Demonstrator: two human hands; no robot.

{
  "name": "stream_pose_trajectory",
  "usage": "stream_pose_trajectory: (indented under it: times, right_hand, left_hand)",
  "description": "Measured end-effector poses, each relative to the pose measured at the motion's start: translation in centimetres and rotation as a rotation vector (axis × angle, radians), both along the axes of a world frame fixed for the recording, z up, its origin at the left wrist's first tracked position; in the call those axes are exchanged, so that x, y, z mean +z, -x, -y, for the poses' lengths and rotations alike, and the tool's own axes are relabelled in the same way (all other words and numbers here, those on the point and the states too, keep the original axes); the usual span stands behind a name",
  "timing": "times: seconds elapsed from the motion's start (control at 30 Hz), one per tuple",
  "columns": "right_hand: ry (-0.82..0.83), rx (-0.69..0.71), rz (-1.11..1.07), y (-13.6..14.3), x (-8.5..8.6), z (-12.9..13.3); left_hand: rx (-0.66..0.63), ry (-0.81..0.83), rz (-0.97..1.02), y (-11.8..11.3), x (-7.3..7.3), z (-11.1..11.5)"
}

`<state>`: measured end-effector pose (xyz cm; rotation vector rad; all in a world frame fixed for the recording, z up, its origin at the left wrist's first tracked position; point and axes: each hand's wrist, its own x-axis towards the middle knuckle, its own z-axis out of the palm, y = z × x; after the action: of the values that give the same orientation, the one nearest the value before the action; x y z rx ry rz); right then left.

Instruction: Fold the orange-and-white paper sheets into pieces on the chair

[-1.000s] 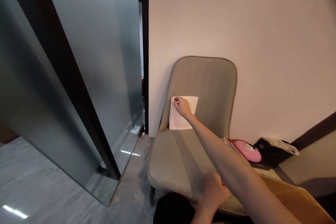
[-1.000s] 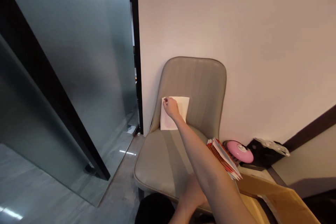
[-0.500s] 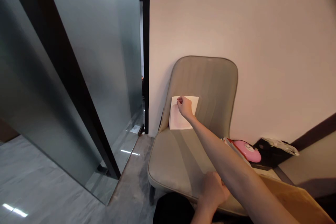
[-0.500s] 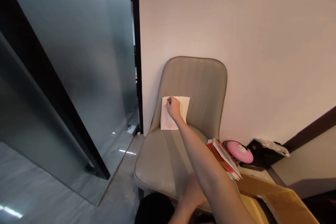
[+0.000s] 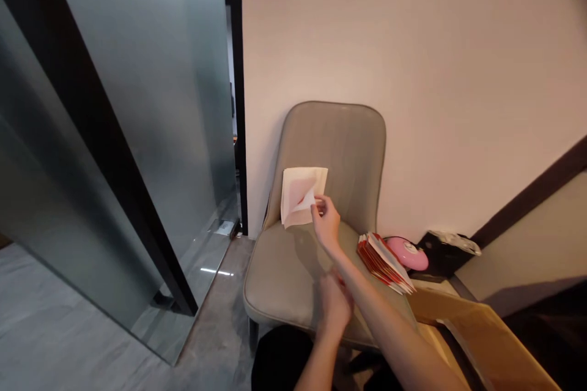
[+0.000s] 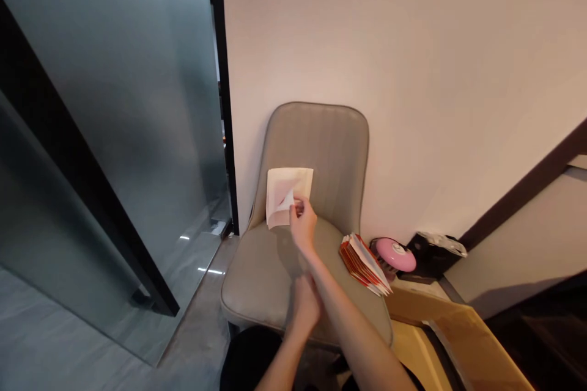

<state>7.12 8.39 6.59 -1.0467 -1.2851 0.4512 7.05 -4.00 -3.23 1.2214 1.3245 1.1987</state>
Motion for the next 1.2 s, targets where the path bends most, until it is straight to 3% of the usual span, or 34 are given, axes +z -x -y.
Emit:
stream_pose_trajectory:
  times: [0.1, 0.2, 0.33, 0.5, 0.63, 0.87, 0.93, 1.03, 1.2]
  right_hand:
    - [0.08, -0.003, -0.159, -1.5, -2.5, 4.0]
    - [0.156, 0.011, -0.273, -3.1, -4.4, 7.5]
    - [0.224, 0.1, -0.309, -4.4, -5.8, 11.5]
    - [0.229, 0.19, -0.253, -4.7, -5.7, 13.7]
    - [0.219, 0.241, -0.313, -5.0, -5.5, 13.3]
    - [0.362, 0.151, -0.442, -7.9, -7.1, 10.9]
    - [0.442, 0.187, -0.456, -9.1, -7.1, 10.6]
    - [0.638, 0.381, -0.53, -11.0, -6.4, 10.5]
    - [0.709, 0.484, -0.601, -13.1, -5.7, 10.0]
  left_hand:
    - [0.375, -0.117, -0.151, 2.0, 2.2, -0.1]
    - [0.486, -0.32, -0.32, 3.7, 4.0, 0.2]
    - [0.465, -0.495, -0.646, 5.4, 5.1, 0.7]
    - [0.263, -0.526, -0.935, 6.9, 4.4, 0.9]
    - [0.264, -0.548, -0.819, 8.2, 3.9, 0.5]
    - [0.355, -0.43, -0.442, 10.8, 4.0, -0.1]
    - [0.317, -0.427, -0.338, 11.1, 4.3, 0.0]
    - [0.222, -0.495, -0.245, 11.1, 5.1, 0.6]
    - [-0.033, -0.581, -0.373, 11.3, 5.8, 2.2]
